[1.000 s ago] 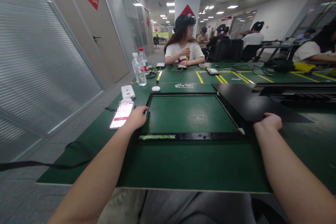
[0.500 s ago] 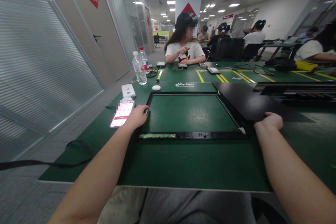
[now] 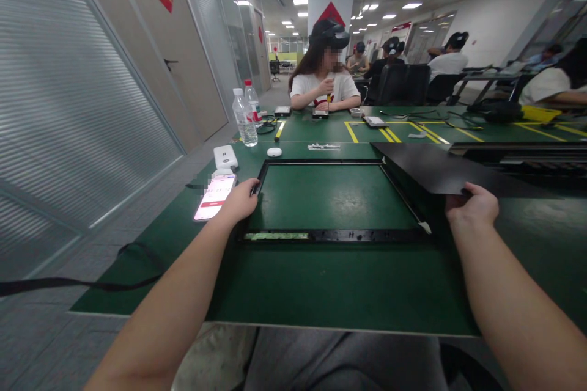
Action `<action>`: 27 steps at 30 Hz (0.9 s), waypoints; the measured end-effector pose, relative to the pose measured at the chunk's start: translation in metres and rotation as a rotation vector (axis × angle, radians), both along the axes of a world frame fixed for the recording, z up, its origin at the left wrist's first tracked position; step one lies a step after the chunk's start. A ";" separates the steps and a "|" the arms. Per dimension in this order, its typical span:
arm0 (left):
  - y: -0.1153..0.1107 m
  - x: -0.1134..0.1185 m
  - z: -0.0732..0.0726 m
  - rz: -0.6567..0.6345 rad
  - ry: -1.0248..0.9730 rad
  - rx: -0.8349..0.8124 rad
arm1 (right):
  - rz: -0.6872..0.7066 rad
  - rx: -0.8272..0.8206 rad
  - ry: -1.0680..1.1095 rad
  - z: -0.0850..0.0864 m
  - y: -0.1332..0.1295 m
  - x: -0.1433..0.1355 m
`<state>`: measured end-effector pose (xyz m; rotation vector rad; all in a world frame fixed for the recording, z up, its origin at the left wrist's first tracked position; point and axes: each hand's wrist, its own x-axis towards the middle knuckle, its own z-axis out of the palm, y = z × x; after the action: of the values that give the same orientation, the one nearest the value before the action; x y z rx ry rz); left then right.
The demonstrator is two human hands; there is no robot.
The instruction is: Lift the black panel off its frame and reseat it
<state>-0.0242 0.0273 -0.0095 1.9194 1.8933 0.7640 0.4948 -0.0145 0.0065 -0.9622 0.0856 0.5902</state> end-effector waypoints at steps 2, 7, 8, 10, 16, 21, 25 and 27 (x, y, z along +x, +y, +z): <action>0.000 0.002 0.002 0.023 -0.061 0.015 | -0.009 0.017 0.010 0.006 -0.002 -0.008; 0.000 0.003 0.007 0.086 -0.276 0.088 | 0.042 0.106 -0.003 0.021 -0.009 -0.028; 0.000 0.004 0.008 0.097 -0.333 0.096 | 0.072 0.129 -0.014 0.023 -0.011 -0.031; 0.001 0.005 0.009 0.105 -0.463 0.098 | 0.141 0.159 -0.041 0.024 -0.014 -0.034; -0.001 0.013 0.018 0.098 -0.868 0.089 | 0.276 0.157 -0.075 0.020 -0.018 -0.029; -0.007 0.015 0.031 0.124 -1.298 -0.062 | 0.399 0.120 -0.060 0.025 -0.023 -0.031; -0.012 0.014 0.036 0.011 -1.386 -0.295 | 0.411 -0.035 -0.119 0.028 -0.026 -0.030; -0.014 0.014 0.037 -0.064 -1.373 -0.370 | 0.429 -0.080 -0.166 0.026 -0.026 -0.029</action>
<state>-0.0101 0.0137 0.0273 0.7508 0.9549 1.1515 0.4657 -0.0405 0.0325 -1.1129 -0.2530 0.9019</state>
